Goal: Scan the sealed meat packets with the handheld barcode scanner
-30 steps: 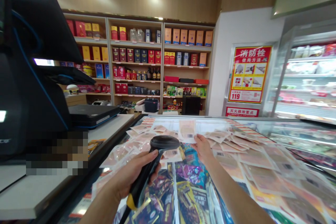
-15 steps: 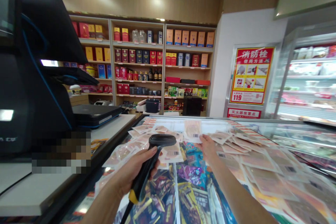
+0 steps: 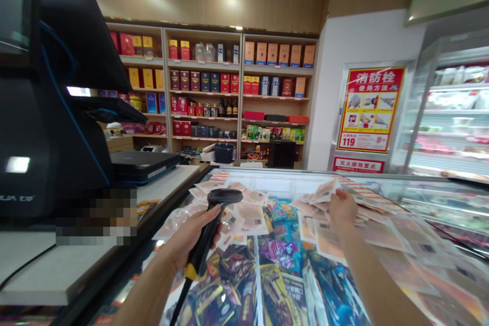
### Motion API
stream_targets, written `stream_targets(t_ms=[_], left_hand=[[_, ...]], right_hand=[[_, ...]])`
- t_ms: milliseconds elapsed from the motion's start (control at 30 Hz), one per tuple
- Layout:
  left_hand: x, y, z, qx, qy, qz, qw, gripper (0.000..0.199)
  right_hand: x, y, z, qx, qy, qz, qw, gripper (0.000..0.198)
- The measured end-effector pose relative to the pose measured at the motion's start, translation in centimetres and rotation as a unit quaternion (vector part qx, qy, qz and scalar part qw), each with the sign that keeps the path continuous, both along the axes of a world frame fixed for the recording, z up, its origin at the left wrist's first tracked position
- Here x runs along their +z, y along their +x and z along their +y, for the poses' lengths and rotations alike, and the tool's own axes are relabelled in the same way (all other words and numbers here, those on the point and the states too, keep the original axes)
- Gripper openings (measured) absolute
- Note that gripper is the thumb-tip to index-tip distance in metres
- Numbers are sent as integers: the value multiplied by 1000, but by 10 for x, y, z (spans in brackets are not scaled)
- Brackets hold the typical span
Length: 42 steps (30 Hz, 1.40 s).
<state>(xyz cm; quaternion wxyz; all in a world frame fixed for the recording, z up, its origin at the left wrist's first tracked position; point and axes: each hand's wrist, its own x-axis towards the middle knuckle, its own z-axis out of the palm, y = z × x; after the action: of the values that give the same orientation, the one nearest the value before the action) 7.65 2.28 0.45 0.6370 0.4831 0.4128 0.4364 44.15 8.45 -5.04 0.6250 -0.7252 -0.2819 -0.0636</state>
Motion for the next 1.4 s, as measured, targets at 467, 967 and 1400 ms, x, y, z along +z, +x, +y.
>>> stream_targets(t_ms=[467,967,1400], left_hand=[[0,-2,1,-7,14,13,1000,30],[-7,-5,6,-24,16,25,999,32],[-5,-5,3,-42,10,53,998,31]], right_hand=[[16,-55,-8,-8,-43,-178,983,35],[-20,-173,-4,275,-317,-272,866,56],[-22,-152,10,369,-271,-159,875,19]])
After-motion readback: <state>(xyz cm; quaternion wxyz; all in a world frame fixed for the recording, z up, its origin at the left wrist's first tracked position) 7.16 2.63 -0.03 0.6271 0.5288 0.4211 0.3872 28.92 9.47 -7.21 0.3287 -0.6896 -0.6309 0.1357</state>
